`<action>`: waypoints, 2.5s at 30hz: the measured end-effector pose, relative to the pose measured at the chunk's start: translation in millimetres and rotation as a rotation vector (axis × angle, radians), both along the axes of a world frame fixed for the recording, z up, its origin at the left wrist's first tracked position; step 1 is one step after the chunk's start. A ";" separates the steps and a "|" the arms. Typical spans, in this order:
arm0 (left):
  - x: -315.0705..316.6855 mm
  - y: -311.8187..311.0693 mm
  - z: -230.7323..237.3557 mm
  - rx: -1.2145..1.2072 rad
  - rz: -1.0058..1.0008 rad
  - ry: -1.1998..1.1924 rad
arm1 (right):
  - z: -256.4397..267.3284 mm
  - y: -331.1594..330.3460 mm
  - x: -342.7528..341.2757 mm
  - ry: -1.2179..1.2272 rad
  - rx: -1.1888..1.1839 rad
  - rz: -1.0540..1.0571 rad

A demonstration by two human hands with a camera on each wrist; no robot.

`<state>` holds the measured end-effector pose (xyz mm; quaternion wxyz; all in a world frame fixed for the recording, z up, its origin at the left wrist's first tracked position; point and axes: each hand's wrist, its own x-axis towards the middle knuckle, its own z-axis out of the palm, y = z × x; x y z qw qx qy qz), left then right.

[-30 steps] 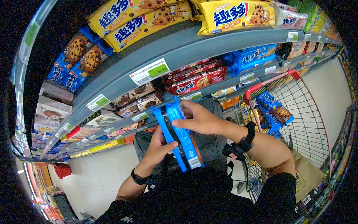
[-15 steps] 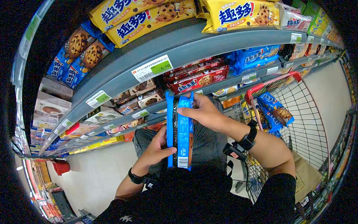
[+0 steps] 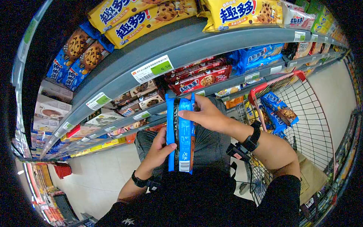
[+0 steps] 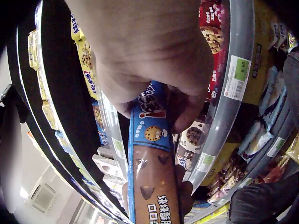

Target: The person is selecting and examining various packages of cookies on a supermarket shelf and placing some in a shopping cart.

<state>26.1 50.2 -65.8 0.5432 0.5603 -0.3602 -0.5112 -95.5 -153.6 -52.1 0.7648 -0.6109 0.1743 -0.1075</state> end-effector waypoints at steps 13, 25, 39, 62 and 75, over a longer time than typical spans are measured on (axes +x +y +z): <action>-16.5 6.0 -33.7 -0.059 0.358 0.174 | -9.2 -0.8 -4.0 0.052 -0.119 0.470; 10.4 6.6 -17.5 -0.237 0.602 0.371 | -0.3 -9.3 -4.3 0.087 -0.343 0.460; 10.6 13.2 -16.5 -0.359 0.602 0.381 | 6.1 -10.9 -5.4 -0.036 -0.365 0.278; 15.6 28.8 65.9 -0.703 -0.247 -1.201 | -1.2 -10.5 -0.4 0.157 0.428 0.337; 15.8 9.7 69.5 -0.602 -0.202 -1.267 | 56.6 14.5 -27.0 0.165 0.496 0.214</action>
